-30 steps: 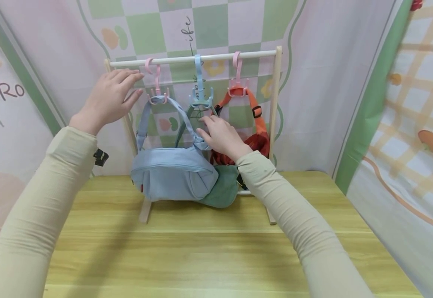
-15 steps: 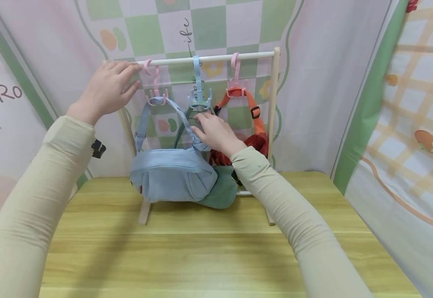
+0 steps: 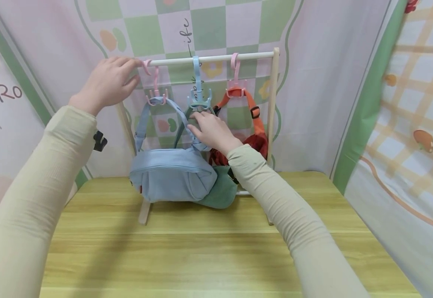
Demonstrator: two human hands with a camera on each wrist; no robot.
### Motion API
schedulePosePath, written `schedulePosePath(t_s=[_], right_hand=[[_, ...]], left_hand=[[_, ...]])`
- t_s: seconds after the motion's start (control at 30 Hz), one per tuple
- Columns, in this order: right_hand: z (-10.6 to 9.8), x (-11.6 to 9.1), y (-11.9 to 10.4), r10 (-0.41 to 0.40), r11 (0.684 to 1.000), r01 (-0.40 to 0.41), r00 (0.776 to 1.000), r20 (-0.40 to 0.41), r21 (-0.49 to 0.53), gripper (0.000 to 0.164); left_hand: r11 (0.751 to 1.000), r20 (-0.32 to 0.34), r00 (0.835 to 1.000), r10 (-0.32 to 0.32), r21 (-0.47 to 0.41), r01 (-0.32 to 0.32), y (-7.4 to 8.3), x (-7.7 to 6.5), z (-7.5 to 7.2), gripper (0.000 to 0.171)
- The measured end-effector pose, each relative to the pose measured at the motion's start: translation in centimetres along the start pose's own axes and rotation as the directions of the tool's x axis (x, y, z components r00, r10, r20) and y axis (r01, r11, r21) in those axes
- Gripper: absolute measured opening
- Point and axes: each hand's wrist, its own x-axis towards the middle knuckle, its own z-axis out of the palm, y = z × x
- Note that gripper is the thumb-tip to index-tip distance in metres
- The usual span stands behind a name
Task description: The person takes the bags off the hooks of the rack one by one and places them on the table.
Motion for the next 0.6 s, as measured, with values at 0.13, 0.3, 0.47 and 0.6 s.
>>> schedulePosePath(t_s=[0.13, 0.3, 0.47, 0.6], right_hand=[[0.0, 0.2, -0.1, -0.002, 1.000, 0.002, 1.000, -0.003, 0.004, 0.040], [-0.1, 0.4, -0.4, -0.004, 1.000, 0.004, 1.000, 0.000, 0.010, 0.039], [-0.1, 0.7, -0.6, 0.004, 1.000, -0.004, 1.000, 0.012, 0.006, 0.040], [0.0, 0.8, -0.8, 0.017, 1.000, -0.017, 1.000, 0.018, 0.007, 0.039]], left_hand=[[1.000, 0.016, 1.000, -0.001, 0.008, 0.001, -0.1, 0.4, -0.2, 0.040], [1.000, 0.044, 0.999, -0.012, 0.012, 0.012, -0.2, 0.7, -0.5, 0.041], [1.000, 0.071, 0.997, -0.024, 0.009, 0.024, -0.3, 0.9, -0.7, 0.041], [1.000, 0.085, 0.996, -0.026, 0.003, 0.026, -0.3, 1.1, -0.8, 0.041]])
